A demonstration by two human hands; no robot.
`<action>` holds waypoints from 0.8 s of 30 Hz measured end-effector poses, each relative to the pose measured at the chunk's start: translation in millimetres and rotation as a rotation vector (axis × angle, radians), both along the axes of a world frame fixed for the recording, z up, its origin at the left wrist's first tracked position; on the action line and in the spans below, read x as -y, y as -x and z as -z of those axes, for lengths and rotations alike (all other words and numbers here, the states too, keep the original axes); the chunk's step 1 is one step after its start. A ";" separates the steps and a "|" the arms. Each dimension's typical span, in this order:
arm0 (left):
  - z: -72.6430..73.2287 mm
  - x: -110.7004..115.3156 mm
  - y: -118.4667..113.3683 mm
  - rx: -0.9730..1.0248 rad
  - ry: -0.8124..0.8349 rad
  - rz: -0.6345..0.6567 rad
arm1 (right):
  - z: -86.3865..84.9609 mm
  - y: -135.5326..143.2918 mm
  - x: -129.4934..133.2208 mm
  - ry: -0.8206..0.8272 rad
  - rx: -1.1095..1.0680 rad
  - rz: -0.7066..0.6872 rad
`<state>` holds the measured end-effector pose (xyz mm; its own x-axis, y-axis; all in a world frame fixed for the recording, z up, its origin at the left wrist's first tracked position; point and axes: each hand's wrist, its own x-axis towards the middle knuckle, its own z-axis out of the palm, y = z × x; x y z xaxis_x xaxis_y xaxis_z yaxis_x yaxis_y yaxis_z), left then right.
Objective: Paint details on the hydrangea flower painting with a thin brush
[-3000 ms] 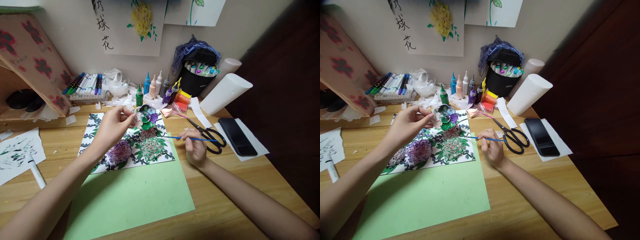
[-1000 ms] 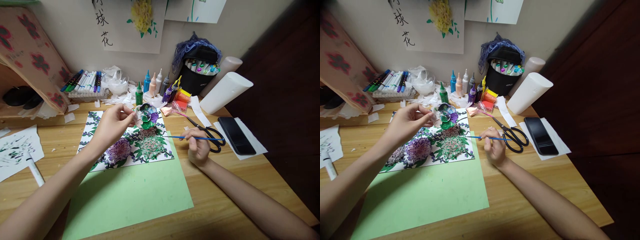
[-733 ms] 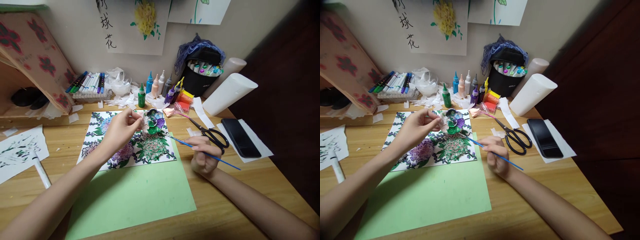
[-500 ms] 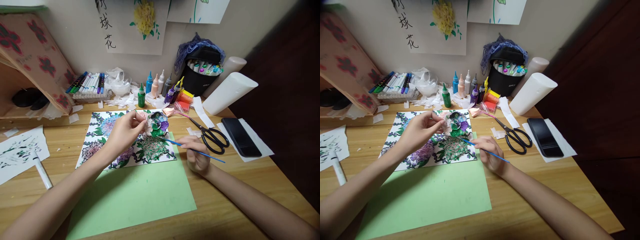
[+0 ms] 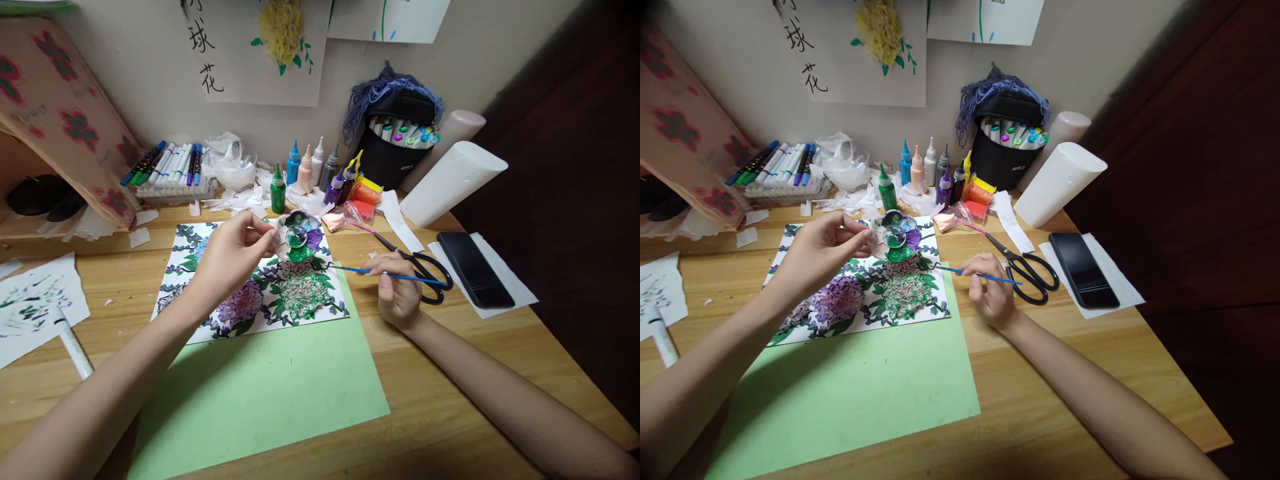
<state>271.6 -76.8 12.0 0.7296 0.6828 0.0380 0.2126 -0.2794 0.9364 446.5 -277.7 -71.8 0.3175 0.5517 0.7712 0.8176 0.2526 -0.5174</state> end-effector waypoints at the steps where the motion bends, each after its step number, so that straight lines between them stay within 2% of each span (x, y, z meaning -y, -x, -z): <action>1: -0.4 0.1 0.0 0.002 0.000 -0.002 | 0.7 -0.2 -0.3 0.017 0.005 0.001; 5: -0.4 0.6 -0.6 -0.002 0.002 -0.006 | 0.4 0.7 -1.1 0.057 0.013 0.029; 10: 0.9 -1.0 -0.8 -0.007 -0.002 -0.004 | -1.9 1.0 -1.3 0.107 0.056 -0.001; 16: -1.4 -1.8 0.3 -0.005 0.001 -0.011 | -0.3 -0.6 0.3 0.034 0.034 0.020; 21: -2.4 -1.0 0.6 -0.015 -0.004 -0.015 | 0.2 0.0 -0.2 0.099 0.052 0.019; 24: -1.4 -0.9 0.0 -0.003 0.005 -0.010 | 0.8 -0.3 -0.2 0.067 0.031 0.032</action>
